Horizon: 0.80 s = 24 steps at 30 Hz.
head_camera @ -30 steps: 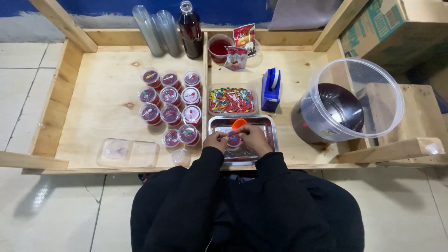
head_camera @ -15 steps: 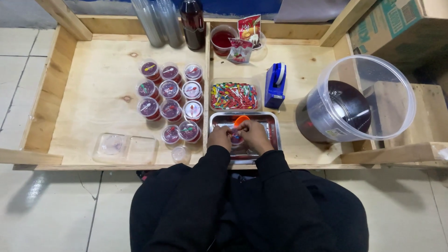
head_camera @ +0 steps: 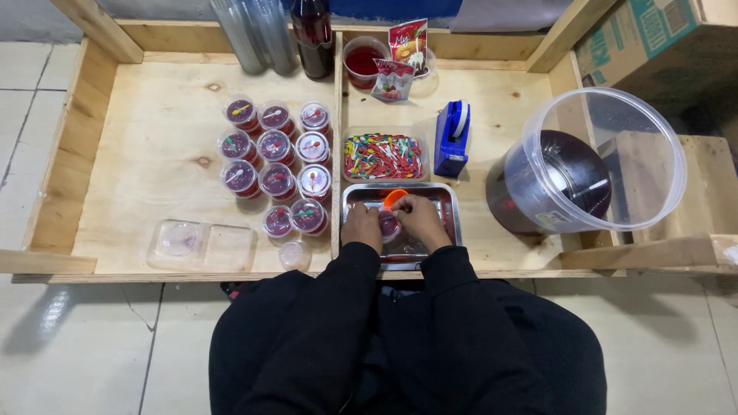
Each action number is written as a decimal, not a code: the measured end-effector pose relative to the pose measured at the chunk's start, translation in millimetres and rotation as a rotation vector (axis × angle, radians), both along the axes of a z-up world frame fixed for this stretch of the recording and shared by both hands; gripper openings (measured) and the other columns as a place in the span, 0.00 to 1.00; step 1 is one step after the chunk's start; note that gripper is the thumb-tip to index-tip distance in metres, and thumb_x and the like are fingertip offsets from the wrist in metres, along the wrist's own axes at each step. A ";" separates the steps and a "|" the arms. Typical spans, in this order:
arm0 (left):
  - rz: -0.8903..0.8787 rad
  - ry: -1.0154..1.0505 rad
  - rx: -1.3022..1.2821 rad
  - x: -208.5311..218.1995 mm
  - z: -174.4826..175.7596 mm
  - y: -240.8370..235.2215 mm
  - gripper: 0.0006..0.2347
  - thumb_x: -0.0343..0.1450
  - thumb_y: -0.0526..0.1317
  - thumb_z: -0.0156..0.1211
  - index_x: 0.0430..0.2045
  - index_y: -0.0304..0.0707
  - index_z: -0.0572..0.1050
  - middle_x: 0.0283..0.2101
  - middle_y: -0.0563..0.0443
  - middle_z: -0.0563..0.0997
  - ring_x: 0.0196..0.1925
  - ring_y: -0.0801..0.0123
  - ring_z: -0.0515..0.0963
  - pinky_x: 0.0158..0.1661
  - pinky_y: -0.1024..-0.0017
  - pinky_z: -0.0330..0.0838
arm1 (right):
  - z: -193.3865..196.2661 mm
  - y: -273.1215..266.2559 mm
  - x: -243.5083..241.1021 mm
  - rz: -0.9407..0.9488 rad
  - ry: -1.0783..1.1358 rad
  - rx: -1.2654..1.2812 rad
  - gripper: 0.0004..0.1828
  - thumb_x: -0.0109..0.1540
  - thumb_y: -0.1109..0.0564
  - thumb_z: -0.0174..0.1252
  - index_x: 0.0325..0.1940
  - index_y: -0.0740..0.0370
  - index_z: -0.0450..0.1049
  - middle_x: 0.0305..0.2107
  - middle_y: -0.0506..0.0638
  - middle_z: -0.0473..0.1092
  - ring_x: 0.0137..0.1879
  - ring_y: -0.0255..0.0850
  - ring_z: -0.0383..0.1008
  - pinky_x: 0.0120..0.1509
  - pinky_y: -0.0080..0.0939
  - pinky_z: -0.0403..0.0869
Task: Filling small plastic cups with jelly from a large container using a spoon.
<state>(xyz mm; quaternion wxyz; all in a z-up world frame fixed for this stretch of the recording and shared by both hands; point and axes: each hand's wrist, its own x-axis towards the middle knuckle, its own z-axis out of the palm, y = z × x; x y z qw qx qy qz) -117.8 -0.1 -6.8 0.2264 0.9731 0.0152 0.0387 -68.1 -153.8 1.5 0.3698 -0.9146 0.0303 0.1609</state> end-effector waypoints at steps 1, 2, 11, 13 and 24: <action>0.000 0.000 -0.001 1.8 0.4 0.0 0.07 0.72 0.31 0.55 0.38 0.36 0.80 0.38 0.44 0.73 0.46 0.49 0.79 0.42 0.60 0.79 | 8.1 1.4 -2.6 0.000 0.000 -0.001 0.07 0.59 0.55 0.66 0.41 0.49 0.84 0.33 0.50 0.77 0.49 0.49 0.79 0.55 0.47 0.75; 0.002 0.056 -0.013 3.3 0.6 0.3 0.07 0.70 0.30 0.57 0.38 0.37 0.79 0.39 0.46 0.71 0.48 0.51 0.77 0.43 0.61 0.78 | 16.1 3.1 -5.5 -0.004 0.012 0.006 0.07 0.59 0.56 0.66 0.42 0.49 0.83 0.33 0.51 0.77 0.48 0.49 0.79 0.55 0.47 0.75; 0.042 0.265 -0.132 11.4 -8.3 0.5 0.06 0.65 0.30 0.62 0.28 0.43 0.74 0.43 0.53 0.64 0.54 0.54 0.71 0.46 0.64 0.76 | 13.4 3.6 -2.8 0.014 0.057 0.029 0.08 0.59 0.57 0.65 0.42 0.51 0.83 0.31 0.50 0.76 0.44 0.46 0.80 0.53 0.46 0.75; 0.063 0.291 -0.147 10.9 -8.1 -0.2 0.07 0.64 0.30 0.63 0.25 0.44 0.72 0.43 0.54 0.63 0.54 0.55 0.71 0.46 0.65 0.76 | 8.5 3.3 -2.0 0.033 0.063 0.019 0.08 0.59 0.57 0.66 0.42 0.52 0.83 0.31 0.51 0.76 0.45 0.48 0.80 0.53 0.47 0.75; 0.133 0.480 -0.179 14.1 -2.0 4.0 0.12 0.74 0.43 0.52 0.42 0.35 0.78 0.49 0.42 0.69 0.56 0.50 0.73 0.49 0.58 0.77 | 6.3 10.6 -2.5 0.076 0.109 -0.063 0.08 0.59 0.52 0.65 0.42 0.48 0.83 0.34 0.50 0.78 0.51 0.50 0.79 0.56 0.49 0.75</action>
